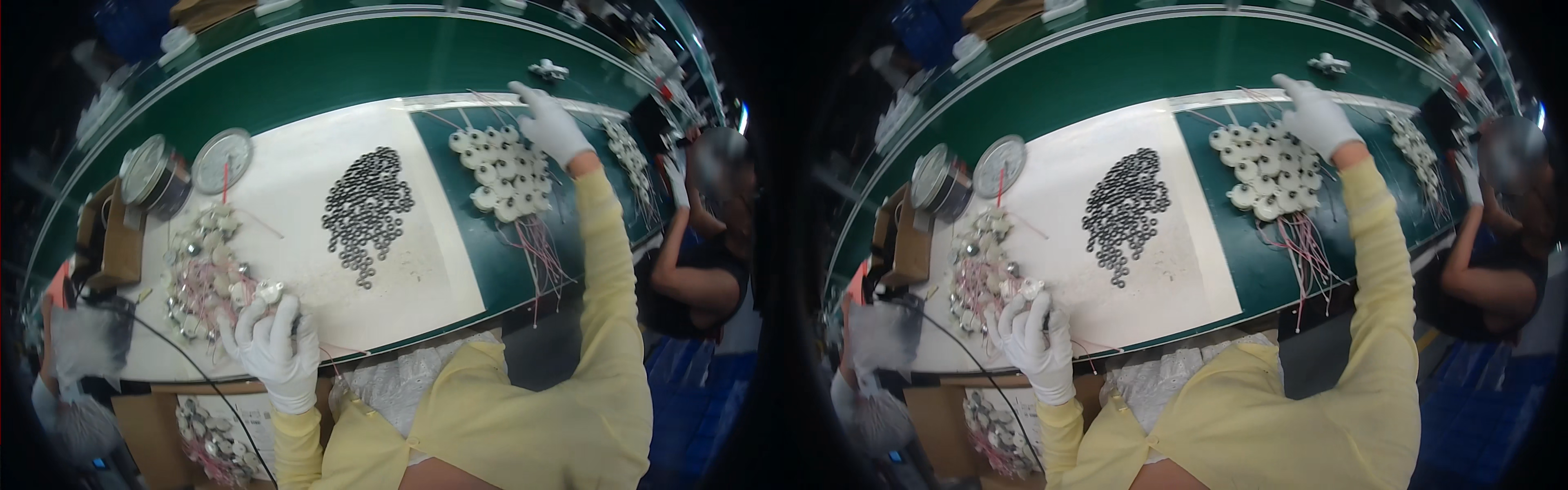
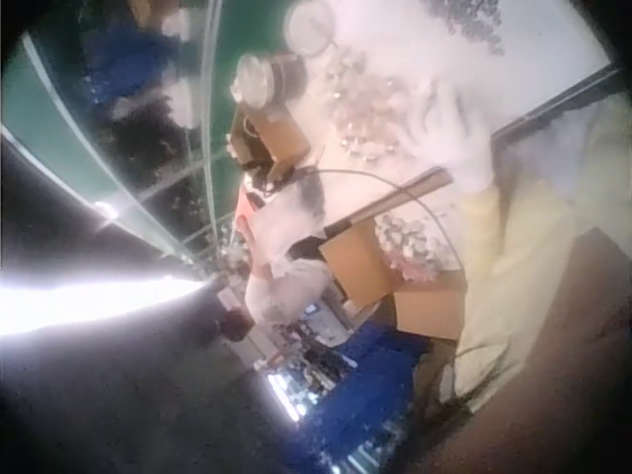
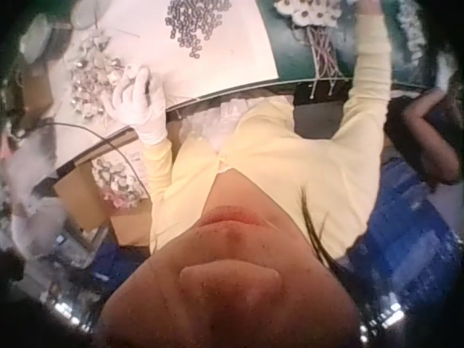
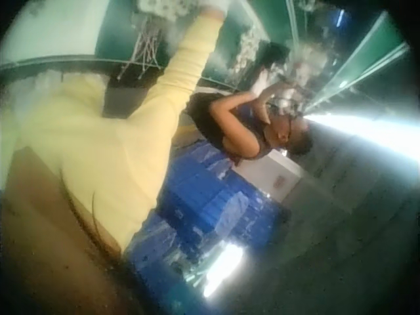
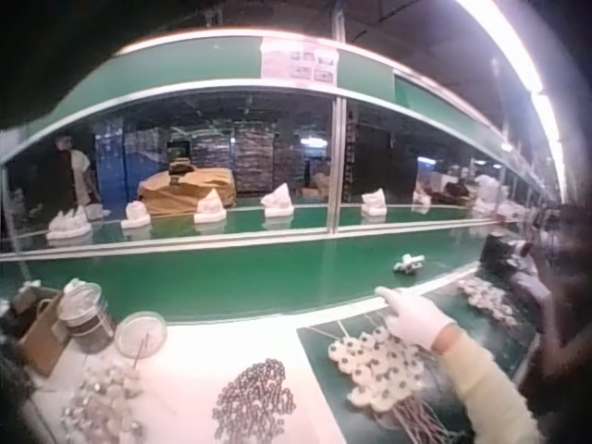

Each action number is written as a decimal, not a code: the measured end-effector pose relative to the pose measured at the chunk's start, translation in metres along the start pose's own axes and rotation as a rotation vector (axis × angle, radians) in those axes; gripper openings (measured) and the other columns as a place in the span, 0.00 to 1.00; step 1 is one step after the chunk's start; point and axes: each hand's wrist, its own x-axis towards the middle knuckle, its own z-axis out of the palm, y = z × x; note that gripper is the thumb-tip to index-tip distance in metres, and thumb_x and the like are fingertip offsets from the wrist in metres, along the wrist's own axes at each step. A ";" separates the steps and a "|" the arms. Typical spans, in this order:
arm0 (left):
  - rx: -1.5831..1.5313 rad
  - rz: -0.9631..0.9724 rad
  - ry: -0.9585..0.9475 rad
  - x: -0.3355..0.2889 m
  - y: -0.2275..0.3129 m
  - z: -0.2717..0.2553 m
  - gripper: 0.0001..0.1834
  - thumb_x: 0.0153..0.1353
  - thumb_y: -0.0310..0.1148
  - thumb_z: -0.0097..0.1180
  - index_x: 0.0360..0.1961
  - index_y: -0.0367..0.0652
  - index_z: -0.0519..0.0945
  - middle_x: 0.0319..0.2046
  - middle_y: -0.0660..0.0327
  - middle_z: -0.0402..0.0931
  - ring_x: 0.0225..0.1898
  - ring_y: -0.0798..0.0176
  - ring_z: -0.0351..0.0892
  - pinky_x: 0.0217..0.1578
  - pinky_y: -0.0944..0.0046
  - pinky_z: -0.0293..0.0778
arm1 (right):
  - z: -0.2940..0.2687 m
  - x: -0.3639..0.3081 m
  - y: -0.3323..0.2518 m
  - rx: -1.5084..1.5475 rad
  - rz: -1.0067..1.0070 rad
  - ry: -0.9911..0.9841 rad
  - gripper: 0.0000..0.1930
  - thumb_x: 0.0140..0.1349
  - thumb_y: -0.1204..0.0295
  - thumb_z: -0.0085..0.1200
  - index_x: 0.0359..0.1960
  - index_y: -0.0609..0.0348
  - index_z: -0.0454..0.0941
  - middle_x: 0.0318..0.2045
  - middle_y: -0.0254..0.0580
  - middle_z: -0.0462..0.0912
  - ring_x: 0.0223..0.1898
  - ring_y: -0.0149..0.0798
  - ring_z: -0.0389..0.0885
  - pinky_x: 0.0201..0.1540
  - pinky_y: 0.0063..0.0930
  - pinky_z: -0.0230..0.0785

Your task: The person assembles small white electronic components by hand at a factory workstation. They pick up a component, attach a small metal washer, and place the finished unit on a green tray. The process is repeated continuously throughout the clip.

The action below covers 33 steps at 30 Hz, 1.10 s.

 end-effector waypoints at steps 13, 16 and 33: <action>-0.215 0.135 0.017 0.054 0.079 -0.015 0.20 0.54 0.38 0.71 0.50 0.57 0.88 0.36 0.73 0.79 0.54 0.61 0.77 0.65 0.47 0.65 | 0.009 -0.085 -0.251 1.875 0.610 -1.108 0.38 0.77 0.37 0.45 0.69 0.60 0.71 0.53 0.44 0.83 0.52 0.38 0.84 0.54 0.29 0.76; -0.265 0.136 0.020 0.039 0.077 -0.010 0.18 0.55 0.33 0.69 0.48 0.58 0.88 0.36 0.72 0.80 0.52 0.62 0.78 0.63 0.48 0.68 | 0.014 -0.090 -0.252 1.966 0.823 -1.253 0.35 0.78 0.39 0.45 0.67 0.59 0.72 0.52 0.42 0.83 0.52 0.37 0.85 0.54 0.28 0.76; 0.249 -0.281 -0.510 0.126 -0.145 0.054 0.27 0.70 0.58 0.51 0.58 0.54 0.86 0.55 0.56 0.85 0.60 0.46 0.79 0.61 0.42 0.70 | -0.049 -0.115 -0.230 2.009 1.031 -1.245 0.30 0.77 0.57 0.48 0.76 0.56 0.61 0.65 0.57 0.77 0.39 0.49 0.84 0.38 0.33 0.72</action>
